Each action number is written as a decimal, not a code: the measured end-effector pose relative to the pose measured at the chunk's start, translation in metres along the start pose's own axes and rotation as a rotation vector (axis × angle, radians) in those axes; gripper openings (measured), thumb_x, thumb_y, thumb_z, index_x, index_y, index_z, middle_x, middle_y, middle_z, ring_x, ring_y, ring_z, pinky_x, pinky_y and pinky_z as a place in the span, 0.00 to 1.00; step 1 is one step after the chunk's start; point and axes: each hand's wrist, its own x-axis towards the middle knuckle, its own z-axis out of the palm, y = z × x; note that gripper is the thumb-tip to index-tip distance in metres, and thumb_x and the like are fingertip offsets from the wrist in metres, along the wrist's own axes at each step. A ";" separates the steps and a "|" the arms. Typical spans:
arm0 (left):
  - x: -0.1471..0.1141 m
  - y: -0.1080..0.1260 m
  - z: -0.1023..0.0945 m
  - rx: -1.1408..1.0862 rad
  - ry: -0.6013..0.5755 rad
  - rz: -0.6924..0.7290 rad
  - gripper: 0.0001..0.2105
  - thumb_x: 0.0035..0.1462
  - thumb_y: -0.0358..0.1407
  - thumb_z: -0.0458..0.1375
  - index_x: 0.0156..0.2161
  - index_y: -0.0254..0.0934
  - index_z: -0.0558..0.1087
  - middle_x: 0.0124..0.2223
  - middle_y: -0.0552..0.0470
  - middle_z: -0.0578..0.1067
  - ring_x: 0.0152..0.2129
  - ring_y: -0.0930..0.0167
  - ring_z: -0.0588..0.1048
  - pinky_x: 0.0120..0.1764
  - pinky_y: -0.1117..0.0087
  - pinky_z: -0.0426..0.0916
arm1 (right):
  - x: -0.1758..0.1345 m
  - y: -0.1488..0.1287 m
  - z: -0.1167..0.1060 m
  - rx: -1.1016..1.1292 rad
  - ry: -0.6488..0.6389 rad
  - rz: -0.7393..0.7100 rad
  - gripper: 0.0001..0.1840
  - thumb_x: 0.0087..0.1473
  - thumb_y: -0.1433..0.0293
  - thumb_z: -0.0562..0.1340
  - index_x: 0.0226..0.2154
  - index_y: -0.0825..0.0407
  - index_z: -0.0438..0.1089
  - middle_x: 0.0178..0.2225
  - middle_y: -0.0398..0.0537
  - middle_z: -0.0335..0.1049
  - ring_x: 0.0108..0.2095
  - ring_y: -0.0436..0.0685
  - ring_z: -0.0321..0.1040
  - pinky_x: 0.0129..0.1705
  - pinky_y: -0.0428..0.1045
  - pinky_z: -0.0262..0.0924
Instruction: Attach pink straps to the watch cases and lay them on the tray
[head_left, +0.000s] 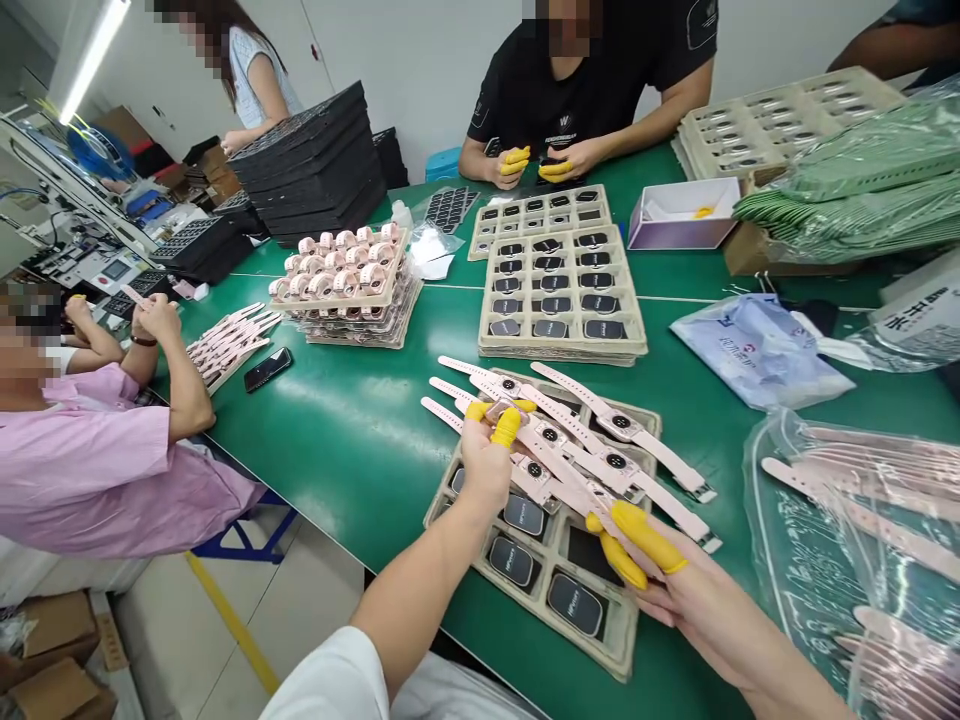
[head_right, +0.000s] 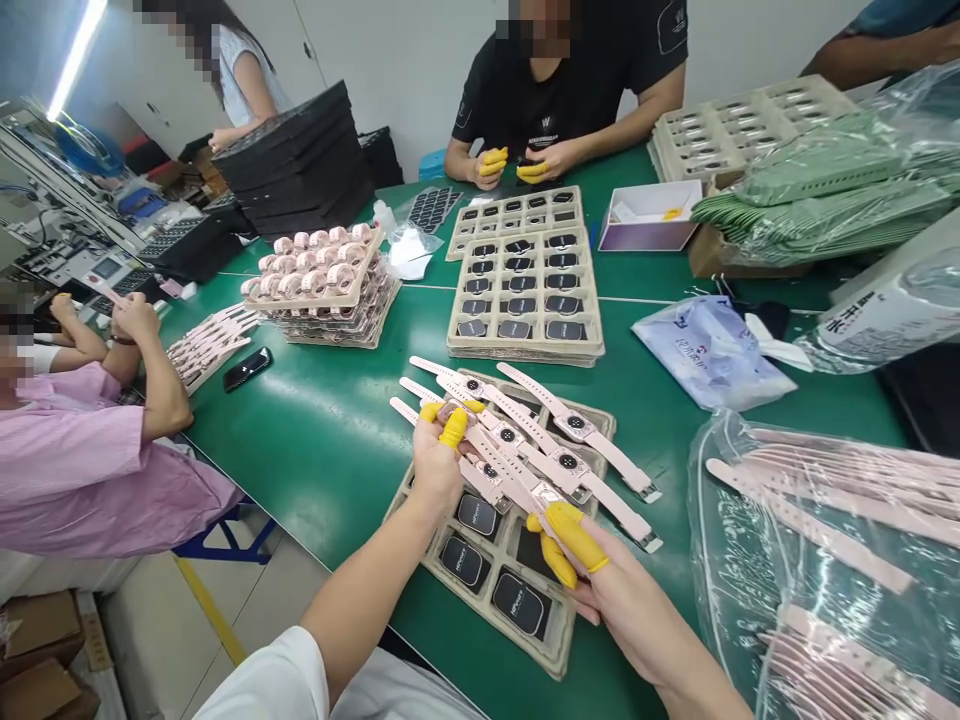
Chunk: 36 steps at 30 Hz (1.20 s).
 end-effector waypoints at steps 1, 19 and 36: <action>0.003 0.003 -0.001 -0.018 0.059 0.021 0.33 0.43 0.57 0.75 0.40 0.38 0.64 0.38 0.51 0.79 0.24 0.77 0.72 0.28 0.76 0.72 | 0.000 -0.001 -0.002 -0.012 0.007 -0.004 0.32 0.48 0.41 0.72 0.32 0.50 0.66 0.23 0.36 0.50 0.22 0.46 0.38 0.22 0.44 0.43; -0.030 -0.010 -0.002 1.011 -1.047 0.213 0.26 0.63 0.25 0.48 0.64 0.33 0.71 0.64 0.43 0.74 0.64 0.67 0.70 0.68 0.63 0.66 | 0.001 0.004 0.003 0.073 0.014 -0.148 0.33 0.47 0.40 0.73 0.26 0.51 0.68 0.19 0.40 0.56 0.21 0.48 0.48 0.21 0.45 0.50; -0.032 -0.003 0.003 1.120 -1.064 0.192 0.25 0.68 0.30 0.48 0.68 0.35 0.65 0.65 0.40 0.72 0.65 0.64 0.69 0.68 0.58 0.67 | 0.029 0.026 -0.017 0.265 -0.116 -0.162 0.29 0.57 0.47 0.69 0.21 0.50 0.64 0.18 0.42 0.52 0.19 0.49 0.46 0.20 0.48 0.55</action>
